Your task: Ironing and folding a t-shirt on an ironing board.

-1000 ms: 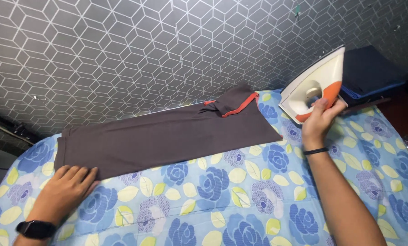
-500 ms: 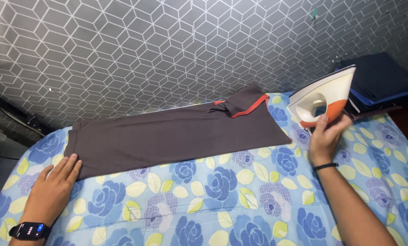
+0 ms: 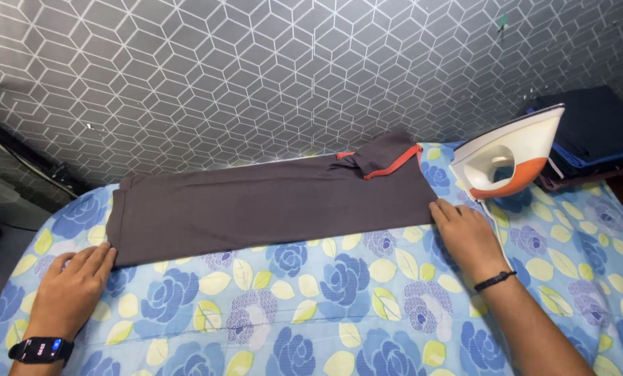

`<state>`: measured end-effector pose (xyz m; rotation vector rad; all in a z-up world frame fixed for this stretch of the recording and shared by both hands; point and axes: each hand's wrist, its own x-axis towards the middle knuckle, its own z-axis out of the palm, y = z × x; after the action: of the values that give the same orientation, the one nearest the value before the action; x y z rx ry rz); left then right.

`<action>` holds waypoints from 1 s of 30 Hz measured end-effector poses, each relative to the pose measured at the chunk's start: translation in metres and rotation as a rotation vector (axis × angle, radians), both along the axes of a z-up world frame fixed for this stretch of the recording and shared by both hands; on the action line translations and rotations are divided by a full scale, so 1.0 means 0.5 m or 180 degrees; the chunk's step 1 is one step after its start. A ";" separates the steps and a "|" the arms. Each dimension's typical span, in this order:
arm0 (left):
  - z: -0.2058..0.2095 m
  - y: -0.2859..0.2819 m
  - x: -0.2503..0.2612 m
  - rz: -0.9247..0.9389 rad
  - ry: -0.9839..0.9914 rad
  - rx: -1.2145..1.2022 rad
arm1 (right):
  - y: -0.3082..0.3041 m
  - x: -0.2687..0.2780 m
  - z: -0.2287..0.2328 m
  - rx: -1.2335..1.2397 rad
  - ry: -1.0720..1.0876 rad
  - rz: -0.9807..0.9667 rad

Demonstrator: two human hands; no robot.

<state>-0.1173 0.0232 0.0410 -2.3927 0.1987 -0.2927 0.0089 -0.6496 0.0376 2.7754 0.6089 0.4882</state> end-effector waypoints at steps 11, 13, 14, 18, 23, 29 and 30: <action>0.015 0.045 -0.080 0.0019 -0.0259 0.0281 | -0.013 -0.077 0.065 -0.0008 -0.0355 0.0321; -0.017 0.080 -0.114 0.0066 -0.0187 0.0402 | -0.012 -0.103 0.060 0.0025 -0.0256 0.0303; -0.043 0.101 -0.131 0.0241 -0.0081 0.0379 | -0.014 -0.116 0.050 0.0121 -0.0177 0.0288; -0.106 0.140 -0.165 0.1108 0.0668 0.0555 | 0.005 -0.154 0.053 0.0814 0.0397 0.0347; -0.004 -0.014 -0.141 0.1171 -0.0045 -0.0238 | 0.015 -0.119 0.064 0.1528 0.0457 0.0554; 0.132 -0.372 0.042 -0.1449 -0.0113 -0.1979 | 0.075 0.000 0.069 0.1744 0.0179 0.0910; 0.136 -0.425 0.079 -0.2063 0.0020 -0.1914 | 0.091 0.022 0.070 0.1700 0.0134 0.0995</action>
<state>-0.0777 -0.1895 0.1090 -2.8495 1.0203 -0.7245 0.0197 -0.6039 0.0729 3.2033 1.0678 0.7534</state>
